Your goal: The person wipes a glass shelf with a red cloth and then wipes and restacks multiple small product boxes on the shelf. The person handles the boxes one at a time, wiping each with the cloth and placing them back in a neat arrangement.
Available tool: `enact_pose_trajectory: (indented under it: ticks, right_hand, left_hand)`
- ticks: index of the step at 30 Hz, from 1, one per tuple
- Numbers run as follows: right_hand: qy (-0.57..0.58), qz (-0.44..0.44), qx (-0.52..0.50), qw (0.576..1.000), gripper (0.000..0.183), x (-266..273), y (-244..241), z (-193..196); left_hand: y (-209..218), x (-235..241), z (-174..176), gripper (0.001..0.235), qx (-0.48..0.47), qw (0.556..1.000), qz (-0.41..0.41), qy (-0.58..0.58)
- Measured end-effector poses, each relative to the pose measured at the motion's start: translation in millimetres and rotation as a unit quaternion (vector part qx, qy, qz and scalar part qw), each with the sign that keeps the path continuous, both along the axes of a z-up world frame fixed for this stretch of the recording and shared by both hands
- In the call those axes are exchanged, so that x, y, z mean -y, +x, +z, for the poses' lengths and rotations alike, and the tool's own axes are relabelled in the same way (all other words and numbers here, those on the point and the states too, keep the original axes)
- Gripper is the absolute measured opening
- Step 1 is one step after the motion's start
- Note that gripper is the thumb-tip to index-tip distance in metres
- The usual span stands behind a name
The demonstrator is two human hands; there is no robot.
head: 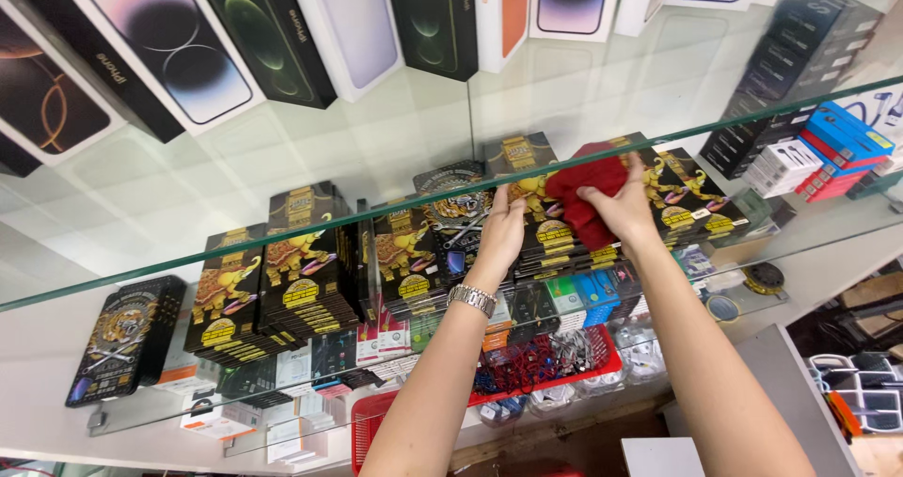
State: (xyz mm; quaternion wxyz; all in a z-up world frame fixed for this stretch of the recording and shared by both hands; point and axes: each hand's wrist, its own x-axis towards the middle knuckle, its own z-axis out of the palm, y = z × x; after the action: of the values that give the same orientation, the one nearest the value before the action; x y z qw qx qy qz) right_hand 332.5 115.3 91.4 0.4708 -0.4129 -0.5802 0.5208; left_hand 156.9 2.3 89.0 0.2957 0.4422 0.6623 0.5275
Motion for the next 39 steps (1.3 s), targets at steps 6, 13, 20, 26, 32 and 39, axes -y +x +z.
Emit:
enact_pose_trajectory:
  ticks: [6,13,20,26,32,39]
  right_hand:
    - [-0.066,0.056,0.067,0.994,0.122,-14,2,-31]
    - [-0.042,0.073,-0.075,0.994,0.103,-29,36,-17]
    - [0.04,0.103,-0.069,0.991,0.081,22,102,9]
    - [0.374,0.023,0.313,0.873,0.065,83,83,12]
    - [0.339,-0.115,0.293,0.887,0.053,35,117,26]
    - [0.363,-0.074,0.235,0.899,0.047,33,111,26]
  left_hand:
    - [21,-30,-9,0.064,0.207,0.97,0.061,0.113]
    - [42,-50,-7,0.068,0.286,0.943,0.068,0.157]
    - [80,-82,-9,0.07,0.41,0.905,-0.021,0.112]
    - [114,-65,-12,0.067,0.488,0.851,-0.169,0.097]
    - [124,-33,1,0.062,0.231,0.944,-0.229,-0.048]
    - [129,-28,-18,0.065,0.195,0.936,-0.291,0.036]
